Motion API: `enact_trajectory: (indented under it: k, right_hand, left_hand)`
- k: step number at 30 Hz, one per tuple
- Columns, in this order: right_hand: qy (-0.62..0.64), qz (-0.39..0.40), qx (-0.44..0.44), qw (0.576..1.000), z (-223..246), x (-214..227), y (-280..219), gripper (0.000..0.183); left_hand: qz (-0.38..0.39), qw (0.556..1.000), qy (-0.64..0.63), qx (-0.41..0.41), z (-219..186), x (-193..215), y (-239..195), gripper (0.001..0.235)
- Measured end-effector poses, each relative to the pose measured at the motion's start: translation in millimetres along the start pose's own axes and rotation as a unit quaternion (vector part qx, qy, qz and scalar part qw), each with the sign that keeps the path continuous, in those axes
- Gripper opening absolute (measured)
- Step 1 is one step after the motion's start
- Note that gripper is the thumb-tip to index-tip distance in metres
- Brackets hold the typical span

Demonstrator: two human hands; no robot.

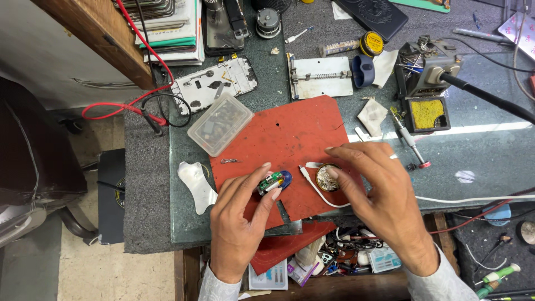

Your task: The person repairs a small blue electronic device by connecting wires, using tweezers to adjust components, and applying solder with a soldering iron. They handle a USB cable, tweezers, and a soldering iron while working on the circuit board.

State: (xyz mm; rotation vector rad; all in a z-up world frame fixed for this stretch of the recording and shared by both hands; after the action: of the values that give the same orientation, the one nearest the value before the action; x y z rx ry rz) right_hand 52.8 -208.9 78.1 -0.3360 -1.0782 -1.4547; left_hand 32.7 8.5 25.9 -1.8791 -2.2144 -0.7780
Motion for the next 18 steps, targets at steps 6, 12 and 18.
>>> enact_trajectory:
  k: [6,12,18]
  right_hand:
    - [-0.010,-0.012,-0.028,0.999,-9,3,1,0.027]
    - [-0.020,-0.026,-0.050,0.998,-14,7,7,0.022]
    - [-0.005,-0.039,-0.037,0.999,-15,8,5,0.023]
  left_hand:
    - [0.001,0.999,0.034,-0.016,1,-2,2,0.040]
    - [-0.010,0.999,0.035,-0.018,2,0,3,0.042]
    - [-0.018,0.999,0.033,-0.035,0,0,5,0.044]
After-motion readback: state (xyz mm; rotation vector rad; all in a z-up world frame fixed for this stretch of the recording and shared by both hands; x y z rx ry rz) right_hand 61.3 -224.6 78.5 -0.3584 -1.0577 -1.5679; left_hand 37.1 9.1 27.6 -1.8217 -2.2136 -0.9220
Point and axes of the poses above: each hand's wrist, its own y-axis towards the middle knuckle, its own x-axis out of the back of the hand, z = x × y, the point moved 2 cm from there along y, towards the middle knuckle, and after that the axes turned 5 degrees about -z, right-handed, at the moved point
